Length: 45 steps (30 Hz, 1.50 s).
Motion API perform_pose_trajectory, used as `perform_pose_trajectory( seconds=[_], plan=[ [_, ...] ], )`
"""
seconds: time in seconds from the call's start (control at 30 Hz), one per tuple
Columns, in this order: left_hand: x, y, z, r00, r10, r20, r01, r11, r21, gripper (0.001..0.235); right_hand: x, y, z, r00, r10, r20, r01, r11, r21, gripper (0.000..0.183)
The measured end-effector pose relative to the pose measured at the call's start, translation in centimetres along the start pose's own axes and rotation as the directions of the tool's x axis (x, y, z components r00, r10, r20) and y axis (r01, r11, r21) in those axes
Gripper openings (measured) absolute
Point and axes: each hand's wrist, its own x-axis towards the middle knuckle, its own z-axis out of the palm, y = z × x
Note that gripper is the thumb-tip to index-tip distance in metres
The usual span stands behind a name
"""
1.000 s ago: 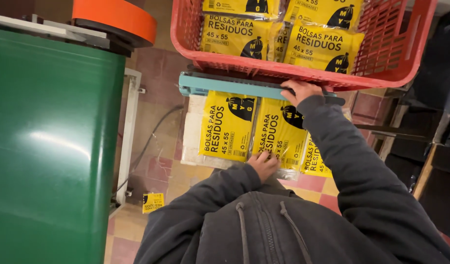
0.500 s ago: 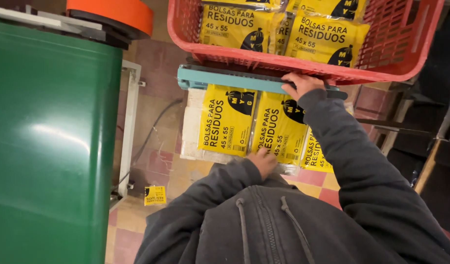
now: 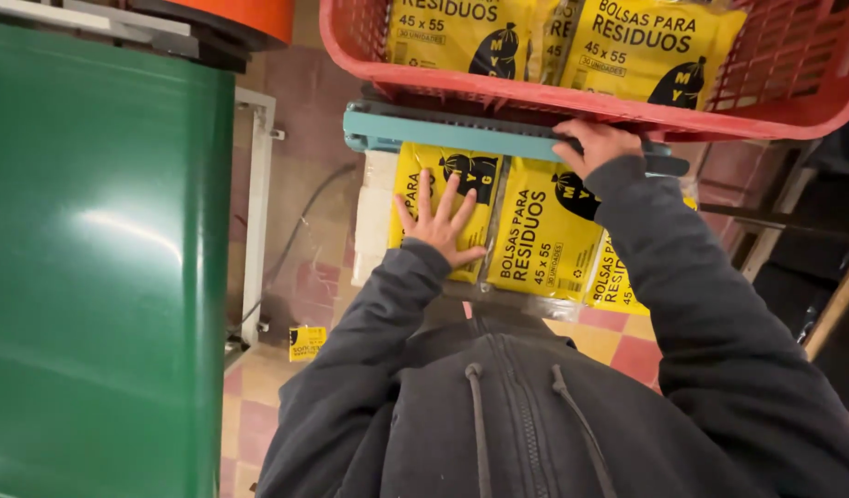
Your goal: Folding plastic bags and placing them into labeled plastic sleeves.
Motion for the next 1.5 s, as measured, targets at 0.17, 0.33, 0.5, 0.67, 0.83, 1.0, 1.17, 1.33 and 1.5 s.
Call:
perform_pose_trajectory(
  seconds=[0.17, 0.33, 0.5, 0.67, 0.83, 1.0, 1.17, 1.33, 1.5],
  plan=[
    [-0.1, -0.1, 0.6, 1.000, 0.010, -0.011, -0.010, 1.000, 0.023, 0.109, -0.1, 0.0, 0.2, 1.000, 0.021, 0.009, -0.021, 0.999, -0.035, 0.031],
    [0.2, -0.1, 0.4, 1.000, 0.002, 0.010, -0.002, 1.000, 0.017, 0.110, -0.1, -0.2, 0.1, 0.999, 0.033, 0.004, -0.033, 0.999, -0.030, 0.031],
    [0.2, 0.0, 0.0, 1.000, -0.005, 0.021, 0.005, 1.000, -0.007, 0.108, -0.1, -0.3, -0.1, 1.000, 0.006, -0.011, -0.006, 1.000, -0.005, 0.030],
    [0.3, 0.8, -0.7, 1.000, -0.020, 0.013, 0.020, 0.999, -0.041, 0.104, 0.1, -1.1, -0.9, 0.997, 0.049, 0.056, -0.048, 0.998, -0.029, 0.031],
    [1.9, 9.1, 1.6, 0.998, 0.055, 0.028, -0.054, 0.998, -0.025, 0.086, 0.0, -0.6, -0.4, 1.000, 0.006, -0.022, -0.007, 1.000, -0.027, 0.029],
    [2.8, 13.3, 4.4, 0.936, 0.255, -0.242, -0.302, 0.936, -0.179, 0.096, 0.2, -0.2, 0.0, 1.000, 0.008, -0.004, -0.008, 1.000, -0.020, 0.030],
    [2.6, 13.6, 4.4, 0.947, 0.261, -0.186, -0.289, 0.947, -0.140, 0.095, 0.2, -0.8, -0.7, 1.000, 0.010, -0.002, -0.010, 0.999, -0.042, 0.030],
    [1.9, 9.3, 3.0, 0.962, 0.195, -0.191, -0.238, 0.942, -0.235, 0.080, -0.8, -3.7, -5.5, 0.978, -0.152, -0.143, 0.171, 0.977, 0.130, 0.022],
    [-0.4, 0.2, -1.0, 0.816, -0.433, -0.383, 0.409, 0.901, -0.145, 0.085, -8.2, -12.3, -12.1, 0.773, -0.398, -0.494, 0.442, 0.897, -0.030, 0.019]
  ],
)
